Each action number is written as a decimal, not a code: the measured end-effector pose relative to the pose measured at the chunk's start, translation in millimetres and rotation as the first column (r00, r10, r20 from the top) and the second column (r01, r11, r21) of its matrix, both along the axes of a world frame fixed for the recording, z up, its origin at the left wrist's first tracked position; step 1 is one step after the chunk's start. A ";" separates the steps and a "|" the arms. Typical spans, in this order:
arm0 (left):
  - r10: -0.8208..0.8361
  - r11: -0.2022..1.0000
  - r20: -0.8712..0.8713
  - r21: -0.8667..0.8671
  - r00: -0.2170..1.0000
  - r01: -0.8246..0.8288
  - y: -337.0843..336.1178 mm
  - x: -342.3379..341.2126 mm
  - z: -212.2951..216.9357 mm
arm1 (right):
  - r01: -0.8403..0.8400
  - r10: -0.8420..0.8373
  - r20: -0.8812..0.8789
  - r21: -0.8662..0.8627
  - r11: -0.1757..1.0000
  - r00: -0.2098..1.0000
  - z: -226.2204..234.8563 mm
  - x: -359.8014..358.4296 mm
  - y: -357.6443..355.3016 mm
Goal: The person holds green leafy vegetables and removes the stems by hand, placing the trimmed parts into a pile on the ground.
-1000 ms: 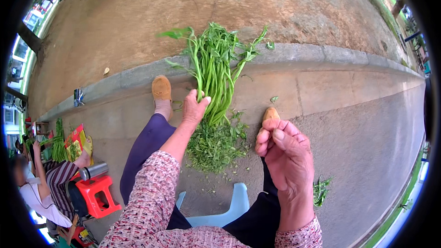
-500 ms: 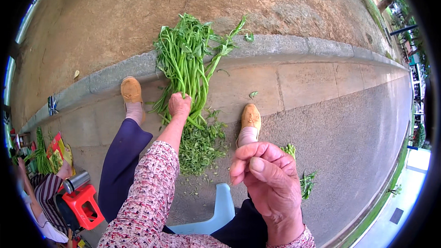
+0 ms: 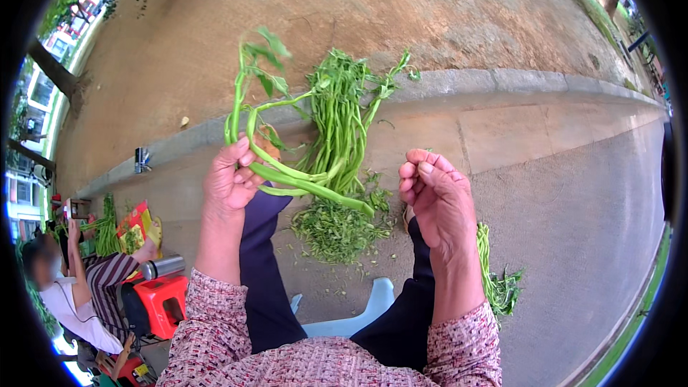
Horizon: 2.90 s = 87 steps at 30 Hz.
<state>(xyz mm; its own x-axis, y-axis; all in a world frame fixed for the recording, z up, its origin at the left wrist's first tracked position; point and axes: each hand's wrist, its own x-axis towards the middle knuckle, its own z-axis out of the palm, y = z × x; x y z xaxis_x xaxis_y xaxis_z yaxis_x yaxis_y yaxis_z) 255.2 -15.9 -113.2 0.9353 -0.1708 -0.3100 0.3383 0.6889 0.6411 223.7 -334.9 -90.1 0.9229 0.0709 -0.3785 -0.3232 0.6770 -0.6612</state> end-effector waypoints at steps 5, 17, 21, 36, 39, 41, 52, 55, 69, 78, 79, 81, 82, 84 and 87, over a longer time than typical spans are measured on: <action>0.048 0.999 0.114 -0.017 0.992 -0.046 19.1 -37.3 69.7 | -0.009 0.011 0.068 -0.035 0.999 0.998 -1.9 1.2 2.8; 0.107 0.993 0.241 -0.081 0.965 -0.090 26.8 -113.4 105.5 | -0.349 0.435 0.223 -0.338 0.874 0.872 0.2 -20.5 21.4; 0.081 0.991 0.278 -0.128 0.957 -0.046 17.8 -123.6 102.2 | -0.447 0.590 0.310 -0.424 0.788 0.745 10.8 -28.4 34.9; 0.088 0.987 0.137 -0.148 0.987 -0.067 -8.8 -128.3 78.3 | -0.655 0.704 0.344 -0.265 0.707 0.621 1.5 -41.7 52.1; 0.173 0.985 0.109 -0.019 0.979 -0.172 -5.2 -130.0 77.4 | -0.645 0.709 0.291 -0.295 0.705 0.642 9.2 -38.8 46.9; 0.223 0.971 0.102 0.069 0.970 -0.230 -6.0 -133.3 77.0 | -0.647 0.714 0.287 -0.301 0.700 0.639 11.1 -38.1 45.3; 0.322 0.947 -0.010 0.013 0.947 -0.322 -13.4 -138.2 80.1 | -0.503 0.659 0.301 -0.456 0.734 0.689 1.8 -39.3 53.4; 0.301 0.952 -0.044 -0.037 0.953 -0.302 -13.9 -136.4 82.5 | -0.499 0.657 0.317 -0.453 0.738 0.684 -0.8 -38.0 53.4; 0.375 0.925 -0.019 -0.049 0.927 -0.376 -16.1 -133.0 77.7 | -0.594 0.682 0.222 -0.354 0.723 0.697 13.4 -42.1 55.7; 0.359 0.933 0.074 -0.055 0.931 -0.355 -18.4 -134.0 69.4 | -0.614 0.675 0.243 -0.286 0.736 0.696 19.8 -44.2 56.4; 0.353 0.935 0.087 -0.081 0.932 -0.346 -20.8 -132.7 70.9 | -0.617 0.681 0.258 -0.291 0.731 0.686 19.7 -43.4 57.3; 0.343 0.935 0.114 -0.134 0.932 -0.328 -31.9 -130.2 73.4 | -0.619 0.687 0.254 -0.301 0.725 0.681 19.5 -44.5 56.0; 0.316 0.943 0.158 -0.163 0.936 -0.291 -33.3 -129.2 69.9 | -0.618 0.687 0.250 -0.305 0.724 0.682 21.2 -45.1 55.0; 0.300 0.945 0.198 -0.194 0.933 -0.263 -40.5 -127.5 72.5 | -0.586 0.671 0.287 -0.334 0.739 0.683 19.2 -44.6 54.5; 0.310 0.944 0.236 -0.194 0.921 -0.268 -43.6 -128.7 70.6 | -0.568 0.666 0.306 -0.353 0.743 0.681 14.3 -44.0 54.9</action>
